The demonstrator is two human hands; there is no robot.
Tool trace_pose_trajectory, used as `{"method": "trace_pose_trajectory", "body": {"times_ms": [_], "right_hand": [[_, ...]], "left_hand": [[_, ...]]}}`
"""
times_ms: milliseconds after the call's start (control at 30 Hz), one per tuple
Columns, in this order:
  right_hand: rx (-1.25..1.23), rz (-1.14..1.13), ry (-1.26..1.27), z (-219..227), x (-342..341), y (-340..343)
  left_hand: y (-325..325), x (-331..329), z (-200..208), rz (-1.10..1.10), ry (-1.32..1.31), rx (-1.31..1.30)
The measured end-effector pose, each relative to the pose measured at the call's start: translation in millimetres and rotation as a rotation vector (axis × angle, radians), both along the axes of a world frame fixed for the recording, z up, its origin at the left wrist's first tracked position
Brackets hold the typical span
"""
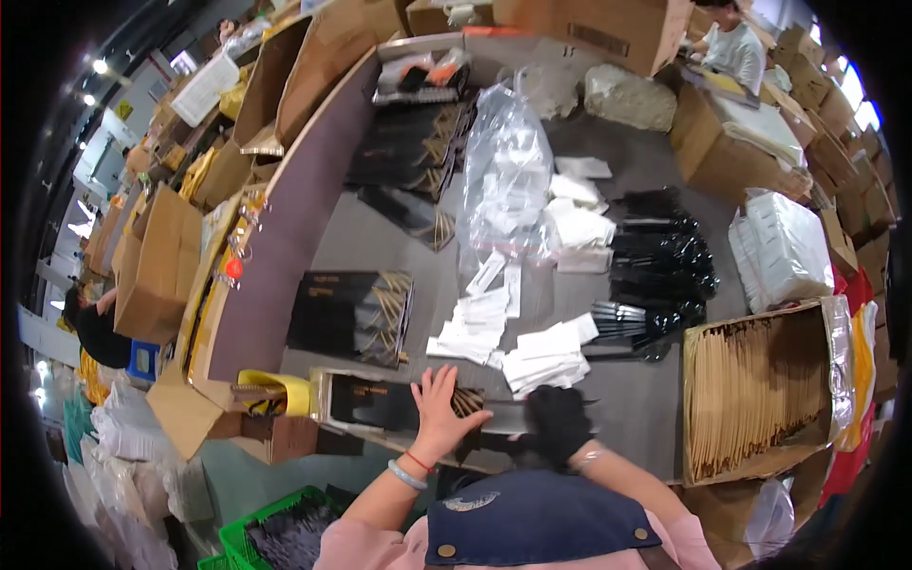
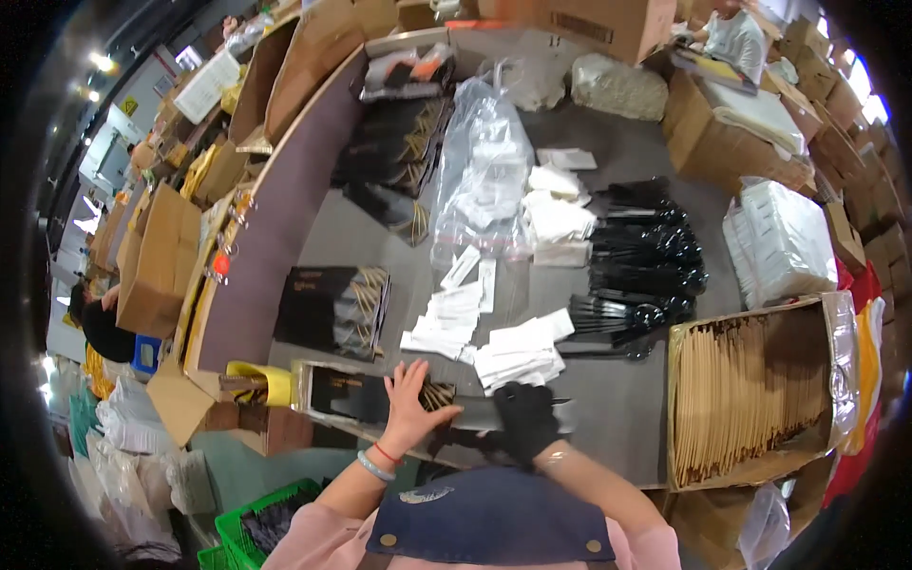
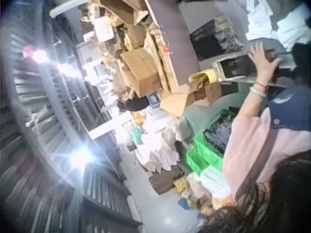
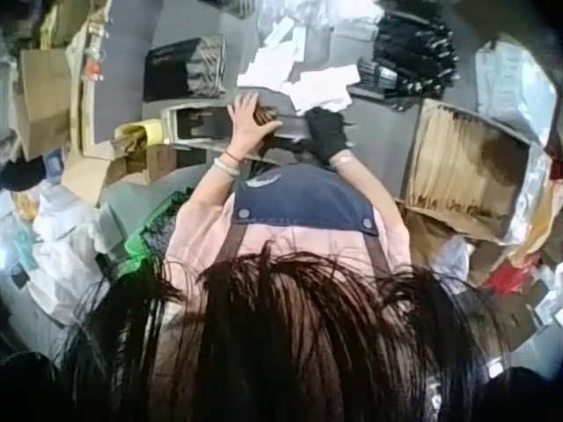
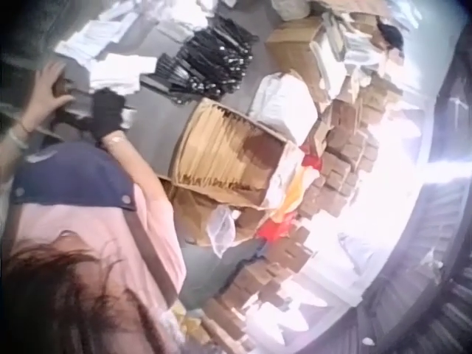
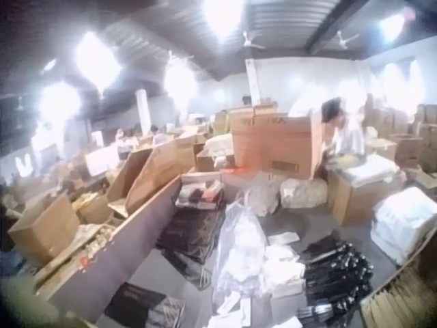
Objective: Packaging white components and black sticks into cardboard sleeves for final assembly.
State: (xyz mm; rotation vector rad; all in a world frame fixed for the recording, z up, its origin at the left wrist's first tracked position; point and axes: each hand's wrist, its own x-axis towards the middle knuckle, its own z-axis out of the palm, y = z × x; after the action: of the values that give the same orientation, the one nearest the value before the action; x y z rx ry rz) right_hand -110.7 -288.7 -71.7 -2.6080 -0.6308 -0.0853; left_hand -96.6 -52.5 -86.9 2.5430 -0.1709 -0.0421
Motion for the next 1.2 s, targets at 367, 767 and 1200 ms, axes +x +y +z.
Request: {"method": "trace_pose_trajectory", "body": {"times_ms": [367, 767, 1200], "right_hand": [[0.268, -0.571, -0.272, -61.7, -83.0, -84.3], [0.140, -0.687, -0.184, -123.6, -91.4, -86.0], [0.094, -0.701, -0.236, -118.8, -96.4, -80.8]], "left_hand": [[13.0, 127.3, -36.7, -0.177, -0.282, 0.065], [-17.2, 153.3, -27.2, -0.103, -0.238, 0.342], [-8.9, 136.4, -40.2, -0.075, -0.111, 0.108]]}}
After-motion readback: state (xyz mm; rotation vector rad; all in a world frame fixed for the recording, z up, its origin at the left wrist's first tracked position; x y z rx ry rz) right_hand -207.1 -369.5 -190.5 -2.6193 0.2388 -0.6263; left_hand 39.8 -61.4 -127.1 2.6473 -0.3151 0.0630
